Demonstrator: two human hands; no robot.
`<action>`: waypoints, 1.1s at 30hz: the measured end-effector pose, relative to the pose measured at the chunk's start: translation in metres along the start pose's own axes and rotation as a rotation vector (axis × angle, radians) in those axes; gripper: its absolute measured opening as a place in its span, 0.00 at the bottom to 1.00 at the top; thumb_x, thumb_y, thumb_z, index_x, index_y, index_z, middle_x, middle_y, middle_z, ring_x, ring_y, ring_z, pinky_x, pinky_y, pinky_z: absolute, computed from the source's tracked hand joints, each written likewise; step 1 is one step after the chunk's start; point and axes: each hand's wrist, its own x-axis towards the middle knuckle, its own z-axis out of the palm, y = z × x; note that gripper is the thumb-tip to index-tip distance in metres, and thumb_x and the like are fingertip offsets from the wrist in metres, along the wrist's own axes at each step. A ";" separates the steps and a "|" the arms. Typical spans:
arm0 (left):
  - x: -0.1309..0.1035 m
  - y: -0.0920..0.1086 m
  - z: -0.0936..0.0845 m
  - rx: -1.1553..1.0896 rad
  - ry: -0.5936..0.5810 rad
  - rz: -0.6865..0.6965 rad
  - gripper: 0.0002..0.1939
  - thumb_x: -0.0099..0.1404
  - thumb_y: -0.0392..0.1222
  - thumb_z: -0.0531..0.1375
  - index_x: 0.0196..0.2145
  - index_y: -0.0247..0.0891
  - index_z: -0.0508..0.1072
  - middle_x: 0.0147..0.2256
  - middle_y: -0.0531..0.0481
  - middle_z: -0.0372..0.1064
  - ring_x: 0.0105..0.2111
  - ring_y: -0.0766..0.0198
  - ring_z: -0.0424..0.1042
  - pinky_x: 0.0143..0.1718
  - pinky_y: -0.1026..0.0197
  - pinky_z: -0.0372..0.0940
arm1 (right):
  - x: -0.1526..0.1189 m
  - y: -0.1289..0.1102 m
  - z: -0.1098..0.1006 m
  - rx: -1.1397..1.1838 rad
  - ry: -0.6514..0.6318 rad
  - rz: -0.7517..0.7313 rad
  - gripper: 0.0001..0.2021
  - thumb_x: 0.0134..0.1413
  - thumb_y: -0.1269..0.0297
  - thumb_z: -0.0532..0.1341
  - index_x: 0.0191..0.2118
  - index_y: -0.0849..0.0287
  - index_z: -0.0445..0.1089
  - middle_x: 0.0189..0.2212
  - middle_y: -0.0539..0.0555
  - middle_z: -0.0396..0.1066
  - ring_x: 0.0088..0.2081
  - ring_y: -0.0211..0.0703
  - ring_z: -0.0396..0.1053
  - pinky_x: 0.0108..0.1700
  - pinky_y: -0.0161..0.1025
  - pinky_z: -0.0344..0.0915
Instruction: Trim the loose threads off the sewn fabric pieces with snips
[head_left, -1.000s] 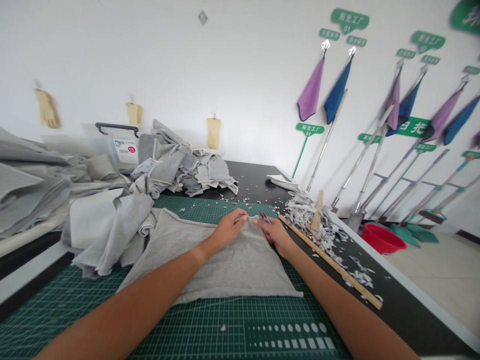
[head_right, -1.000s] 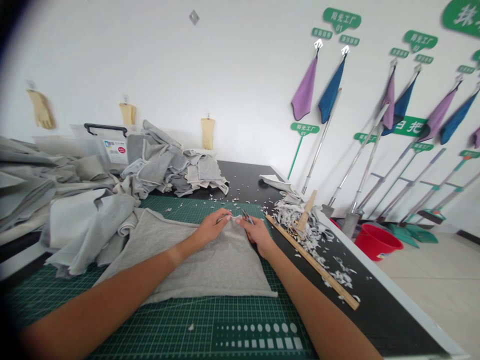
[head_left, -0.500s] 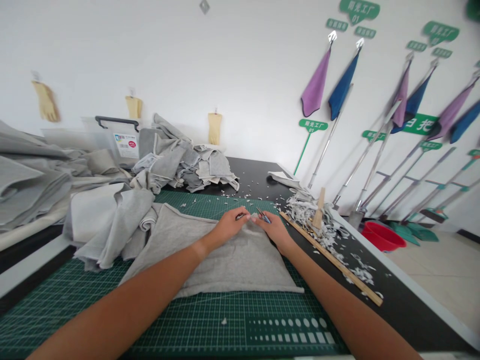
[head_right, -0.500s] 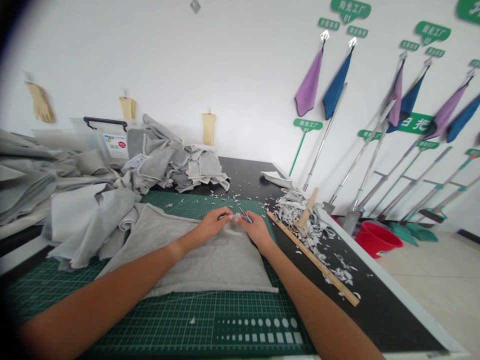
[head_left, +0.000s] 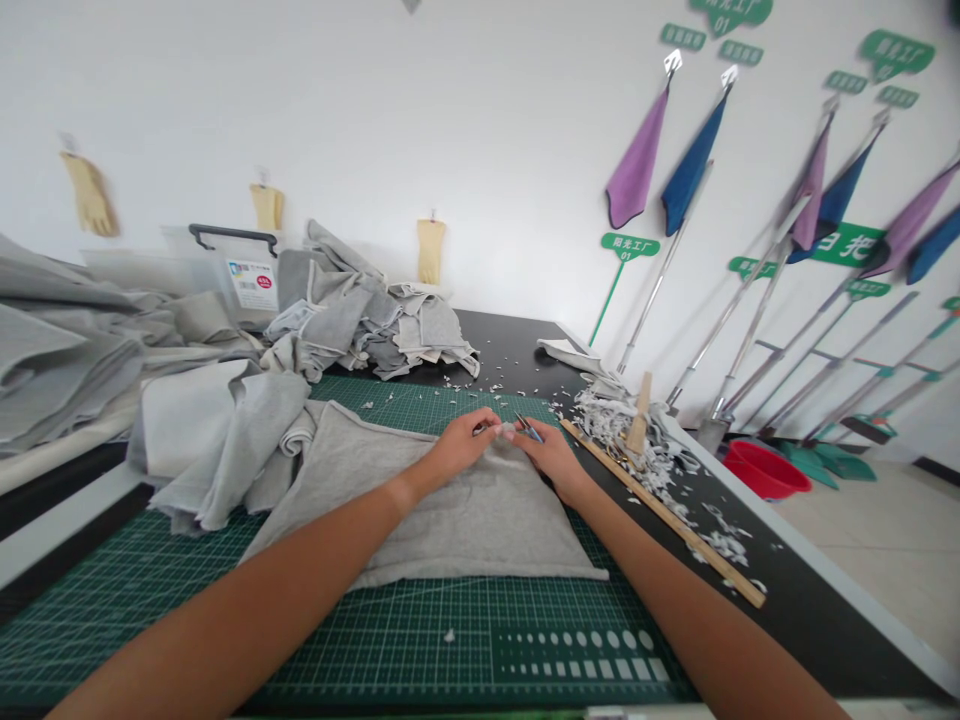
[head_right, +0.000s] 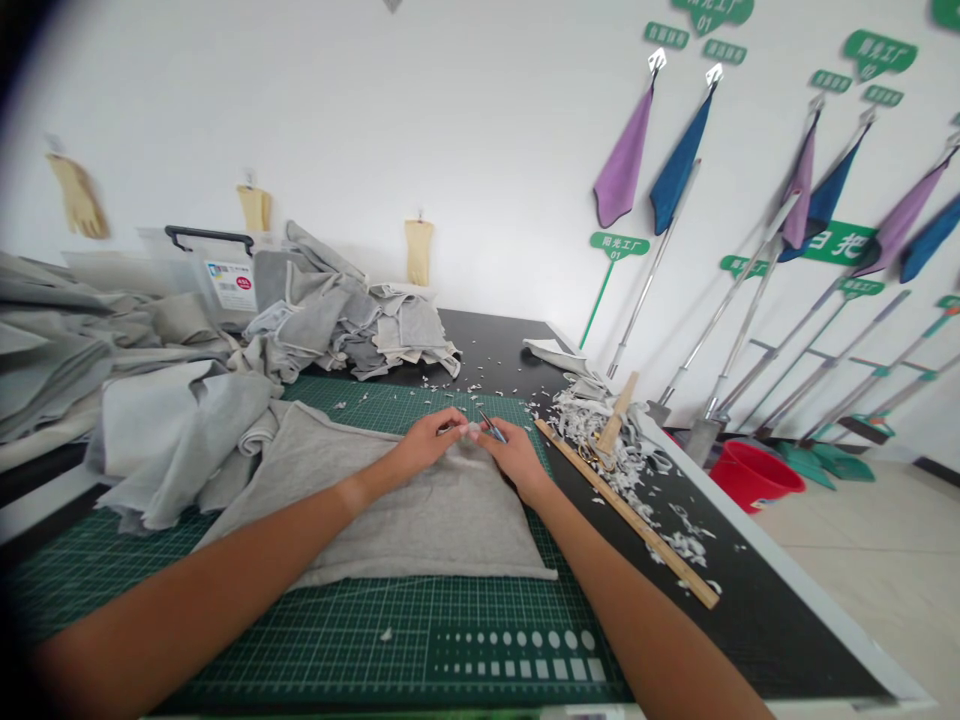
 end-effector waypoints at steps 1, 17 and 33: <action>0.001 -0.002 0.000 -0.011 0.003 -0.011 0.11 0.69 0.46 0.55 0.37 0.37 0.74 0.34 0.51 0.72 0.36 0.63 0.70 0.41 0.63 0.63 | 0.000 0.000 0.000 0.035 -0.001 0.038 0.19 0.47 0.46 0.68 0.38 0.55 0.71 0.16 0.41 0.56 0.19 0.33 0.48 0.21 0.33 0.44; 0.003 -0.004 -0.002 -0.084 -0.021 -0.130 0.14 0.66 0.49 0.57 0.38 0.35 0.75 0.25 0.55 0.64 0.25 0.67 0.61 0.29 0.65 0.55 | -0.001 -0.005 -0.001 -0.023 -0.027 0.053 0.19 0.49 0.45 0.68 0.36 0.56 0.71 0.14 0.41 0.53 0.18 0.33 0.47 0.20 0.33 0.44; 0.003 0.003 -0.003 -0.144 -0.036 -0.202 0.17 0.66 0.53 0.58 0.40 0.35 0.76 0.28 0.53 0.68 0.26 0.67 0.64 0.27 0.66 0.58 | 0.003 0.000 -0.004 -0.215 -0.007 -0.133 0.13 0.57 0.48 0.62 0.37 0.52 0.72 0.18 0.45 0.58 0.22 0.38 0.54 0.25 0.35 0.49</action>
